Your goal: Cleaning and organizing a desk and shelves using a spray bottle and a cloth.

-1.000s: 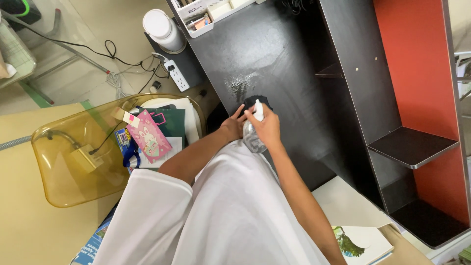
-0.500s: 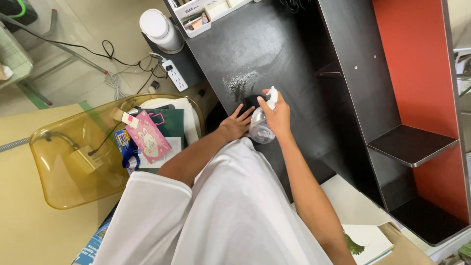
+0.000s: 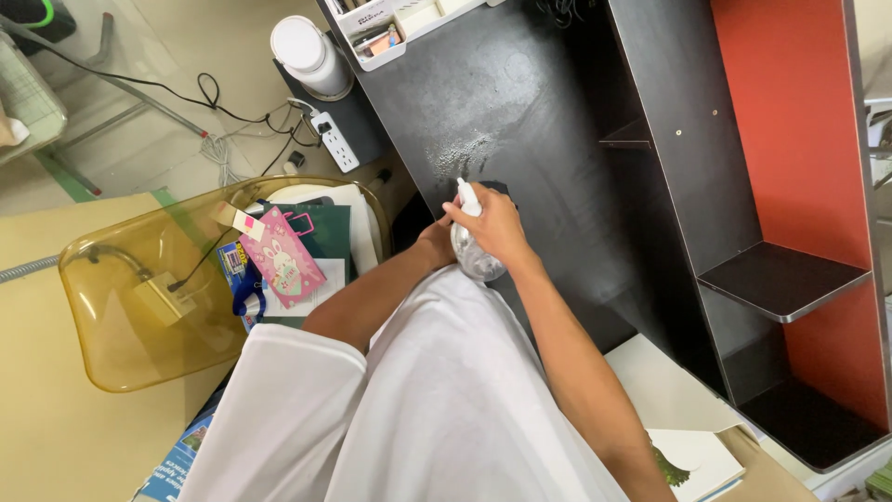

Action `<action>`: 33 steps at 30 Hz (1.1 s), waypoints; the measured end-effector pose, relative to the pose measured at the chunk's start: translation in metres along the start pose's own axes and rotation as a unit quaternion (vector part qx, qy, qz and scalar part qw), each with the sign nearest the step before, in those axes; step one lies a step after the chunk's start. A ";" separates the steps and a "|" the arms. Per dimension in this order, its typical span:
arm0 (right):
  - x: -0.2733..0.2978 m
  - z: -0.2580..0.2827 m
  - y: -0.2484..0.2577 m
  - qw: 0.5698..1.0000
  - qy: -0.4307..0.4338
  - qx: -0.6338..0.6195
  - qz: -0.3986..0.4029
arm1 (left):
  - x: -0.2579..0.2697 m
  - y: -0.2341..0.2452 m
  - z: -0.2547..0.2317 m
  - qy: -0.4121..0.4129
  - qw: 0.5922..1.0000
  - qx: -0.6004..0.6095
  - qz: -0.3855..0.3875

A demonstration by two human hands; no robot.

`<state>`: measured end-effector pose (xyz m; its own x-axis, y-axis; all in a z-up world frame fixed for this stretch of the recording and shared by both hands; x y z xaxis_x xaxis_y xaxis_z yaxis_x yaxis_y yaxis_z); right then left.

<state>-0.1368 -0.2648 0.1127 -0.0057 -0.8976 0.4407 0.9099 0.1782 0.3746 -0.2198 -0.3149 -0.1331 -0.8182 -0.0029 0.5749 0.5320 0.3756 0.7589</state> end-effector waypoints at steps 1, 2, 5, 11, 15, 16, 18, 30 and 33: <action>-0.001 -0.005 -0.003 0.998 -0.014 0.064 0.019 | 0.000 0.001 0.000 0.033 0.988 -0.150 0.007; -0.001 -0.011 -0.007 0.991 -0.028 0.127 0.038 | 0.001 0.002 0.000 0.065 0.953 -0.296 0.014; 0.000 -0.007 -0.007 0.986 -0.047 0.157 0.010 | 0.013 0.020 0.000 0.107 0.871 -0.479 0.023; 0.004 -0.020 0.007 0.997 -0.032 0.054 -0.043 | 0.010 0.013 -0.002 0.001 0.999 -0.051 0.004; 0.018 -0.044 0.036 0.975 -0.083 0.184 -0.098 | 0.044 0.051 -0.005 -0.008 1.000 -0.007 0.021; 0.023 -0.049 0.046 0.980 -0.088 0.135 -0.119 | 0.046 0.054 -0.005 -0.005 1.000 0.009 -0.029; 0.033 -0.060 0.065 0.982 -0.089 0.086 -0.142 | 0.048 0.058 -0.001 0.000 0.997 0.023 -0.080; 0.097 -0.111 0.102 0.978 -0.140 0.082 -0.134 | 0.043 0.051 -0.005 -0.009 0.997 0.028 -0.076; 0.088 -0.111 0.100 0.978 -0.111 0.083 -0.153 | 0.045 0.052 -0.003 -0.006 0.996 0.018 -0.082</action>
<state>0.0001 -0.3703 0.0982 -0.3746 -0.8124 0.4469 0.7718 -0.0061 0.6359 -0.2284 -0.2980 -0.0670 -0.8958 -0.0565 0.4408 0.3832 0.4041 0.8306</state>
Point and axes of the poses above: each hand's wrist, its own x-axis away from the middle knuckle, its own y-axis out of the back of the hand, z = x × y, the point moved 3 cm from there along -x, towards the middle knuckle, and after that the axes turned 12 degrees about z, right-handed, at the moved point
